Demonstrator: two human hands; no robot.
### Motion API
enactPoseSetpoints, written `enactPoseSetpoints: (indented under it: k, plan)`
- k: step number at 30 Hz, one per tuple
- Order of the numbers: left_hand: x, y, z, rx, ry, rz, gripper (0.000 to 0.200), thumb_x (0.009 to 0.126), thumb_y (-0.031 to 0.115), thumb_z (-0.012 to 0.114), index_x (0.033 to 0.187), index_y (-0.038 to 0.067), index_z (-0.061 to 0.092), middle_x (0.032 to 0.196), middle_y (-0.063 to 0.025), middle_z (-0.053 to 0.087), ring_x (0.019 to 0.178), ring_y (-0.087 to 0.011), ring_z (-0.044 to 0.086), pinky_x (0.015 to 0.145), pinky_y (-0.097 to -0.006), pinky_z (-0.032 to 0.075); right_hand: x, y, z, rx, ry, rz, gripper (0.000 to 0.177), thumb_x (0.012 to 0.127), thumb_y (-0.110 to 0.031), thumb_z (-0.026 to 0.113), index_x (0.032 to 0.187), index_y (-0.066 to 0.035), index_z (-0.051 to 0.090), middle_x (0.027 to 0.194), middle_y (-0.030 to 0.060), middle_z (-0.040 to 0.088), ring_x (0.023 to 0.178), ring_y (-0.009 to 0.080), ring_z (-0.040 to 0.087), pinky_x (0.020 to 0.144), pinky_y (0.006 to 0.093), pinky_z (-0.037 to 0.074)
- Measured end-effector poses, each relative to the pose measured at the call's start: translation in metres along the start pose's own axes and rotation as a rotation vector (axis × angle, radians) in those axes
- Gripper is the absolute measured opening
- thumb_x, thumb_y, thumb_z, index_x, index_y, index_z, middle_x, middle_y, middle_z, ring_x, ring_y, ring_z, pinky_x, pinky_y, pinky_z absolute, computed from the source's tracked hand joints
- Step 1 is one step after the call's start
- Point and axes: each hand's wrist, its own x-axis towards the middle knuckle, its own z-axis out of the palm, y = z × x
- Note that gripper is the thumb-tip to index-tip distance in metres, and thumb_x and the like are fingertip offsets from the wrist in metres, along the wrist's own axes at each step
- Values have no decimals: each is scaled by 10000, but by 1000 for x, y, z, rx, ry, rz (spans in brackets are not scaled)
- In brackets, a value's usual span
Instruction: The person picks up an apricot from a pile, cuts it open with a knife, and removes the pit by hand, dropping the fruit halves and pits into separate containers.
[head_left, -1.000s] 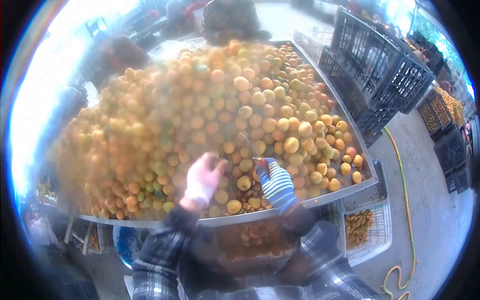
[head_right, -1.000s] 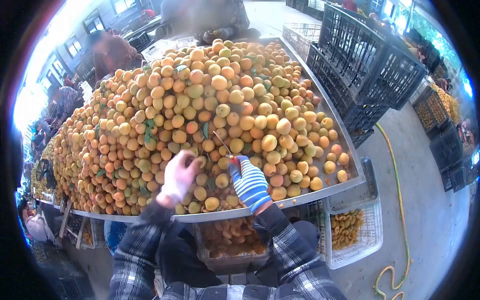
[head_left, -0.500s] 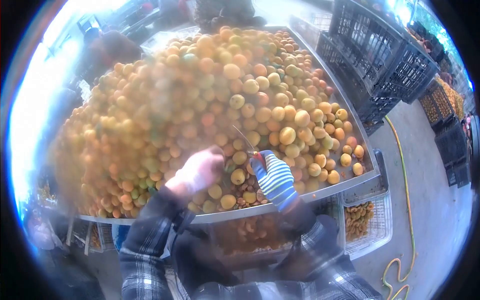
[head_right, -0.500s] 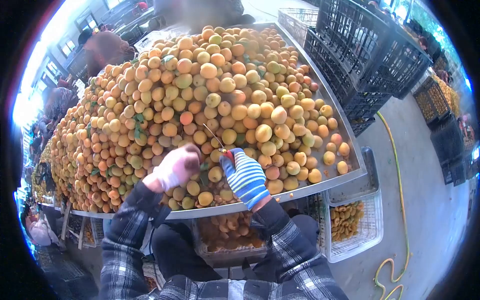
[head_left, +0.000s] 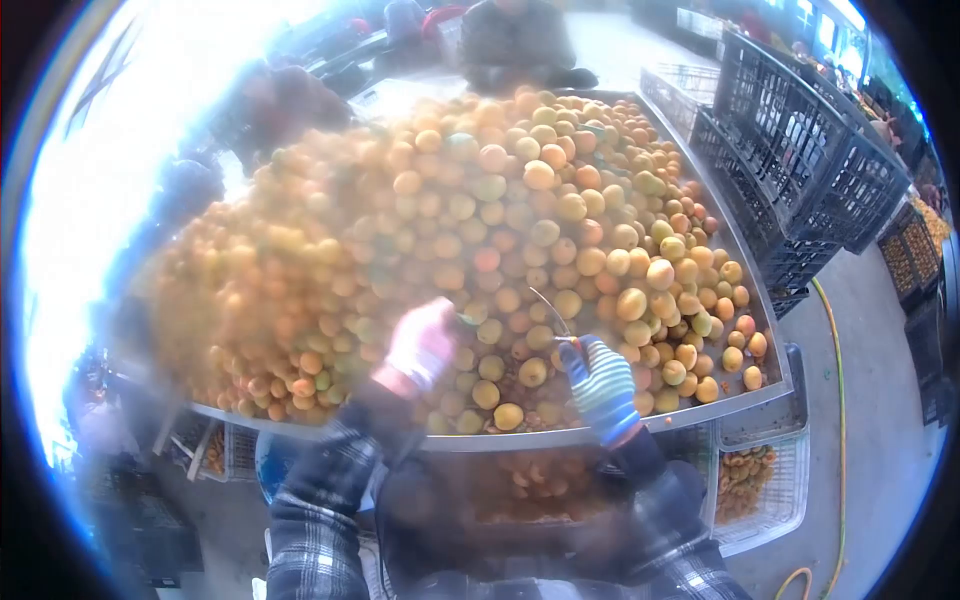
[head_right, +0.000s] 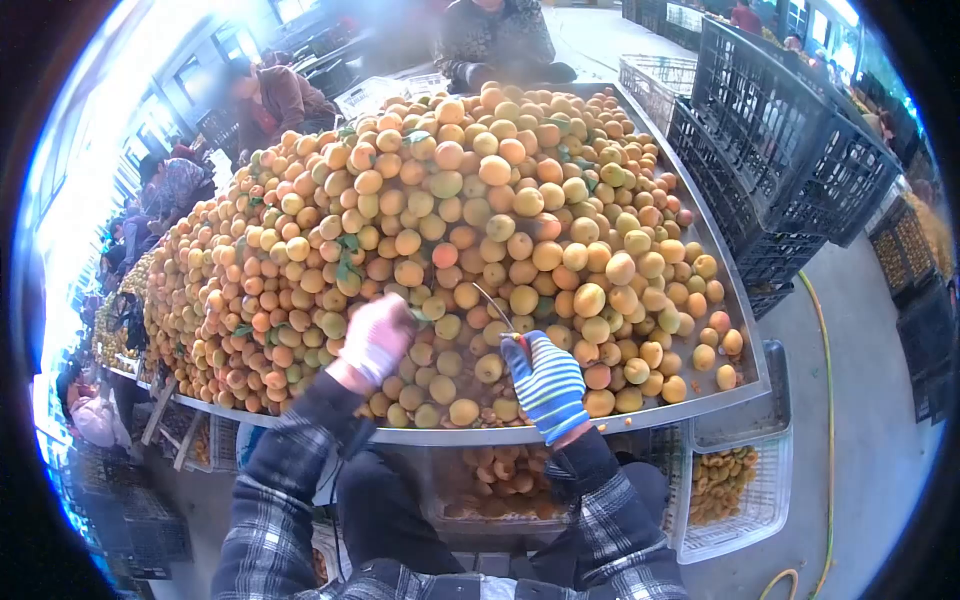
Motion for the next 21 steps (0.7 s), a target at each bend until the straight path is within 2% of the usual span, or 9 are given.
enactPoseSetpoints:
  k: [1, 4, 8, 11, 13, 14, 17, 18, 21]
  plan:
    - [11, -26, -5, -48, 161, 27, 112, 741, 69, 675, 798, 41, 582, 690, -147, 619, 680, -371, 631, 616, -418, 505, 0, -5, -3, -7, -20, 16, 315, 921, -323, 628, 863, -15, 593, 649, 195, 608, 608, 364, 622, 543, 412, 466]
    - [39, -91, -22, -32, 265, -277, 200, 752, 44, 708, 863, 25, 543, 731, -116, 603, 677, -234, 569, 679, -345, 487, 2, -3, 0, -39, -7, -2, 325, 907, -322, 648, 857, -5, 596, 642, 180, 610, 606, 345, 630, 546, 399, 469]
    - [61, -127, -14, 69, 313, -420, 294, 752, 119, 736, 979, 29, 573, 912, -160, 652, 866, -290, 647, 795, -378, 502, 2, -3, 1, -79, -17, 4, 334, 906, -337, 642, 854, -10, 599, 643, 178, 609, 600, 342, 624, 549, 404, 470]
    - [74, -115, -17, 264, 130, -504, 346, 745, 167, 748, 1019, 19, 596, 1003, -197, 661, 977, -348, 641, 852, -401, 504, 1, -1, 1, -69, -36, 16, 337, 906, -344, 638, 847, -15, 597, 639, 175, 606, 595, 340, 621, 547, 403, 470]
    - [84, -113, -18, 466, -71, -529, 249, 803, 85, 586, 1032, 30, 666, 1036, -220, 666, 990, -354, 655, 837, -426, 529, 0, -2, 1, -104, -28, 1, 334, 905, -345, 638, 840, -21, 593, 636, 173, 604, 588, 338, 618, 544, 401, 471]
    - [87, -117, -13, 540, -104, -525, 219, 801, 91, 588, 978, 24, 697, 1019, -218, 675, 997, -345, 657, 820, -424, 537, 0, -2, 2, -134, -18, -18, 335, 902, -347, 640, 839, -22, 589, 633, 172, 603, 584, 339, 615, 541, 400, 470]
    - [92, -122, -21, 462, -128, -519, 213, 802, 104, 589, 961, 23, 705, 1001, -217, 684, 989, -337, 663, 806, -420, 542, 0, 0, 3, -121, -56, 22, 341, 899, -356, 642, 838, -25, 586, 633, 173, 603, 585, 343, 615, 543, 406, 470]
    - [93, -128, -21, 462, -115, -493, 336, 753, 301, 723, 918, 10, 695, 970, -205, 680, 950, -354, 648, 861, -407, 512, 0, 0, 3, -120, -54, 19, 341, 899, -356, 642, 838, -25, 586, 633, 173, 603, 585, 343, 615, 543, 406, 470]
    - [92, -141, -18, 365, -25, -480, 353, 748, 310, 728, 966, 33, 695, 975, -205, 680, 958, -344, 648, 877, -399, 505, 0, 3, 4, -91, -36, 23, 359, 889, -383, 651, 852, -31, 596, 635, 172, 606, 590, 349, 617, 548, 415, 473]
